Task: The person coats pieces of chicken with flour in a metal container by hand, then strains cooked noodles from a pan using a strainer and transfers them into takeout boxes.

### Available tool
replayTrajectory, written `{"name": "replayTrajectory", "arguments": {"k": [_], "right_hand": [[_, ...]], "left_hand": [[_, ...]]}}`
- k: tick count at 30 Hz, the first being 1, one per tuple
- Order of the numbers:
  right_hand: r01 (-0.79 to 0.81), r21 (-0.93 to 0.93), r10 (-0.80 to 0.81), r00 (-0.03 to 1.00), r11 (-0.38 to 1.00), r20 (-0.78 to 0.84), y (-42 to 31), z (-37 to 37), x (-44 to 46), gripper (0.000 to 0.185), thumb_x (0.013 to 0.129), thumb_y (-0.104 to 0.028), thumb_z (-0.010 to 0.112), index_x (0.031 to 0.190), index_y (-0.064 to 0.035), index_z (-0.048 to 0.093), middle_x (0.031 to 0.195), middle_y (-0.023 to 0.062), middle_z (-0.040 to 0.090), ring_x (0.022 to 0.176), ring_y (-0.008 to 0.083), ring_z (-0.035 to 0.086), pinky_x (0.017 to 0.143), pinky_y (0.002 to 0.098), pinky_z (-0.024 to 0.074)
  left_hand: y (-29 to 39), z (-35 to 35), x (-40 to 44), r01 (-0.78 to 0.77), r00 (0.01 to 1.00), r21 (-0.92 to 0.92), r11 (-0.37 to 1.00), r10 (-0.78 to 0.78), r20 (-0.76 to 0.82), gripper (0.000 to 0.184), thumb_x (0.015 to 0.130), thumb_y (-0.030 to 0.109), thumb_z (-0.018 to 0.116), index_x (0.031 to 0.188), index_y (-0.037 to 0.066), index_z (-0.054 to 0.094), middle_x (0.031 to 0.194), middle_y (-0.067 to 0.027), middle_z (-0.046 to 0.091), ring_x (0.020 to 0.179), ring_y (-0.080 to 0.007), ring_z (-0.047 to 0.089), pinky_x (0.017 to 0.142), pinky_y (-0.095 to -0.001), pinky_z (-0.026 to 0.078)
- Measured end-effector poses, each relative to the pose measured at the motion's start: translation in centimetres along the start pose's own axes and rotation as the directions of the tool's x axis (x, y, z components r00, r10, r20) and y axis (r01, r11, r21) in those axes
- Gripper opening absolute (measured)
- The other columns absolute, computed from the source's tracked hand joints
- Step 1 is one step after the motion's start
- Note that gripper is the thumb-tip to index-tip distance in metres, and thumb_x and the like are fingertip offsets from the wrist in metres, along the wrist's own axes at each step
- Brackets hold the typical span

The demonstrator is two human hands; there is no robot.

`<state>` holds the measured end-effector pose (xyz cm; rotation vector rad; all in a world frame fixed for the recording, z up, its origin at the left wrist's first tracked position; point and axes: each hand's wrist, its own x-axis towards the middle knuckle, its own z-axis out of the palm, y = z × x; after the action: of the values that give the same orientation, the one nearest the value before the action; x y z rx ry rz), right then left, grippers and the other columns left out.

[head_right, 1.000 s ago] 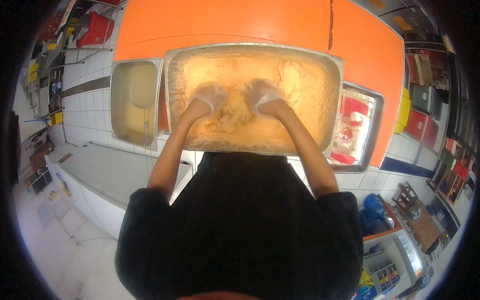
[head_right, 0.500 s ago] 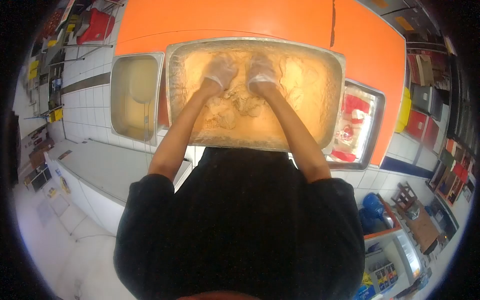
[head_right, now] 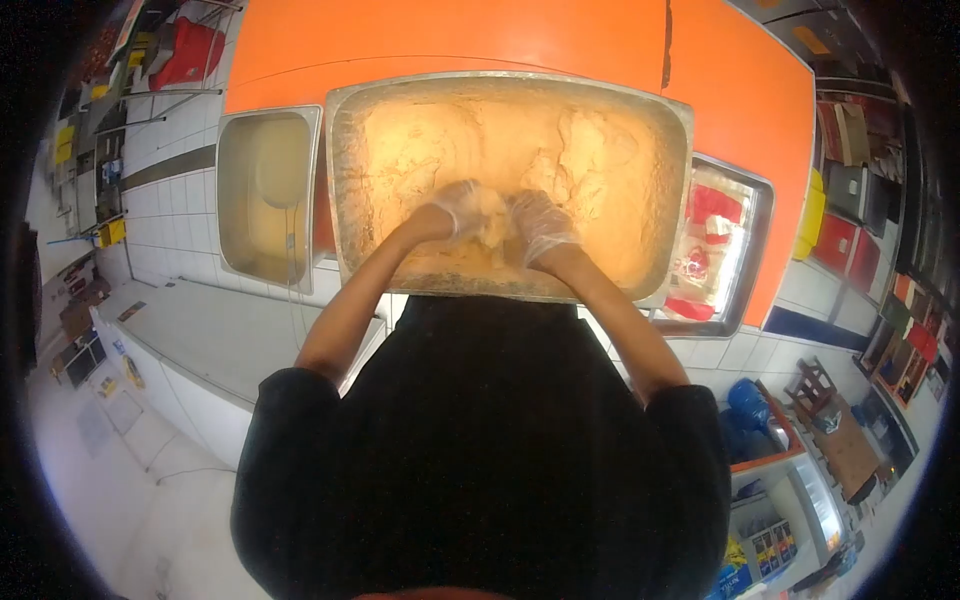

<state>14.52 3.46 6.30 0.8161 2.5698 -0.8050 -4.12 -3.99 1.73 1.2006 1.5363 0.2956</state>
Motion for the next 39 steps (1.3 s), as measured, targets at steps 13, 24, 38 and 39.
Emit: {"name": "replayTrajectory", "arguments": {"k": [13, 24, 38, 39], "right_hand": [[-0.12, 0.0, 0.119, 0.987, 0.993, 0.11, -1.6, -1.6, 1.6, 0.046, 0.084, -0.018, 0.056, 0.129, -0.0092, 0.049, 0.127, 0.0255, 0.049, 0.109, 0.0389, 0.055, 0.082, 0.0431, 0.0516], [0.142, -0.119, -0.143, 0.99, 0.983, -0.001, -1.2, 2.0, 1.1, 0.039, 0.084, -0.014, 0.054, 0.123, -0.0106, 0.054, 0.131, 0.0205, 0.048, 0.109, 0.0326, 0.057, 0.075, 0.0401, 0.0539], [-0.287, 0.233, 0.343, 0.906, 0.929, -0.249, -0.8, -4.4, -0.6, 0.064, 0.093, -0.053, 0.044, 0.122, 0.0037, 0.053, 0.115, 0.0262, 0.06, 0.109, 0.0409, 0.056, 0.097, 0.044, 0.0432], [-0.366, 0.09, 0.349, 0.923, 0.926, 0.164, -1.1, -5.8, -1.3, 0.048, 0.096, -0.041, 0.04, 0.112, 0.0007, 0.058, 0.102, 0.0246, 0.064, 0.095, 0.04, 0.061, 0.085, 0.0476, 0.0479]], "left_hand": [[6.2, -7.1, -5.9, 0.24, 0.955, 0.409, 0.88, -0.139, -0.261, 0.036, 0.087, 0.025, 0.05, 0.105, -0.004, 0.06, 0.106, -0.0259, 0.062, 0.101, -0.0375, 0.061, 0.088, -0.0429, 0.048], [2.2, 0.7, -5.3, 0.179, 0.984, 0.394, 0.901, -0.174, -0.05, 0.029, 0.08, 0.021, 0.055, 0.091, -0.004, 0.064, 0.09, -0.028, 0.064, 0.088, -0.0404, 0.064, 0.076, -0.0449, 0.051], [3.5, -6.2, -6.1, 0.068, 0.909, 0.556, 0.829, 0.179, -0.378, 0.036, 0.086, 0.027, 0.055, 0.109, -0.001, 0.058, 0.107, -0.0203, 0.063, 0.103, -0.0367, 0.059, 0.089, -0.0441, 0.047], [-1.3, -4.0, -4.0, -0.015, 0.813, 0.608, 0.794, 0.364, -0.454, 0.039, 0.088, 0.03, 0.053, 0.114, 0.002, 0.058, 0.113, -0.0186, 0.062, 0.106, -0.0336, 0.057, 0.092, -0.0423, 0.046]]}}
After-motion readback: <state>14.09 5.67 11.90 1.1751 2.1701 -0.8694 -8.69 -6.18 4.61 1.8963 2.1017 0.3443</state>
